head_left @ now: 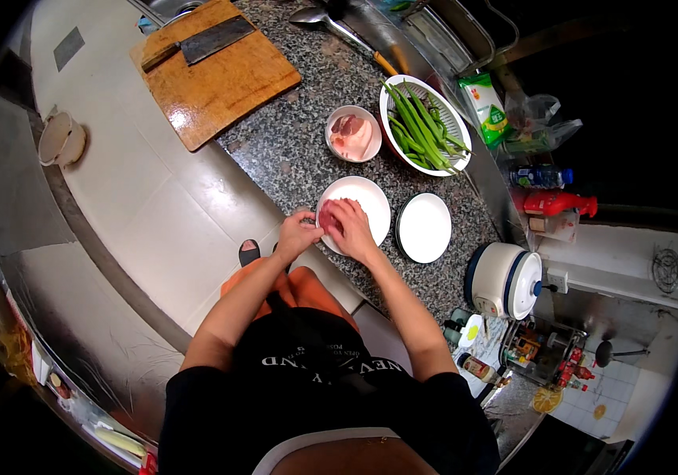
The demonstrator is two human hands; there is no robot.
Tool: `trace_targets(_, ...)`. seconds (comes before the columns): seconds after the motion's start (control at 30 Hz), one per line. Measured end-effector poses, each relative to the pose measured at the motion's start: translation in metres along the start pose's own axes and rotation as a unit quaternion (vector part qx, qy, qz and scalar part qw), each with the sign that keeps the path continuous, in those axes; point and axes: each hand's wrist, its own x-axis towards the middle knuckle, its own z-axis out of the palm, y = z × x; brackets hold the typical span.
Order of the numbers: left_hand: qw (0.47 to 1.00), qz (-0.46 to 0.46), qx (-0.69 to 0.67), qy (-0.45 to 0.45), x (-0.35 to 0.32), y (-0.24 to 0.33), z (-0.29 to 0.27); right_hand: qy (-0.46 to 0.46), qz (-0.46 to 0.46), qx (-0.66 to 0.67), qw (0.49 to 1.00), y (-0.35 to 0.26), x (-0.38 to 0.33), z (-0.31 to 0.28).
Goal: The person adds powder to a bowl of sliced meat using a spoon, pours liquid from a bottle, and mixes the contents by hand. The person then rinses eggplants under running water in a sink and removes their stems by hand.
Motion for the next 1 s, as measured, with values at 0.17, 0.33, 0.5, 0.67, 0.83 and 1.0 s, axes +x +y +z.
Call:
trace_targets(0.17, 1.000, -0.011, -0.024, 0.009, 0.000, -0.002, 0.000, -0.087, 0.065, -0.074, 0.991, -0.005, -0.024, -0.045)
trace_targets(0.33, 1.000, -0.019, -0.006, 0.015, -0.003, 0.001, 0.002, -0.025, 0.183, 0.019, 0.983, 0.013, -0.014, -0.011)
trace_targets(0.5, 0.999, -0.010, -0.027, 0.018, -0.003, 0.002, 0.001, 0.060, 0.185, 0.164, 0.967, 0.008, -0.009, -0.038)
trace_targets(0.67, 0.999, -0.011, -0.034, 0.012, -0.001, -0.003, 0.000, -0.047, 0.137, 0.071, 0.987, 0.007, -0.020, -0.056)
trace_targets(0.83, 0.999, -0.008, -0.030, 0.009, -0.003, 0.002, 0.000, -0.044, 0.166, -0.046, 0.984, -0.020, 0.004, 0.000)
trace_targets(1.0, 0.999, -0.019, 0.011, 0.025, -0.013, 0.022, 0.004, 0.020, 0.070, 0.024, 0.997, -0.010, -0.006, -0.013)
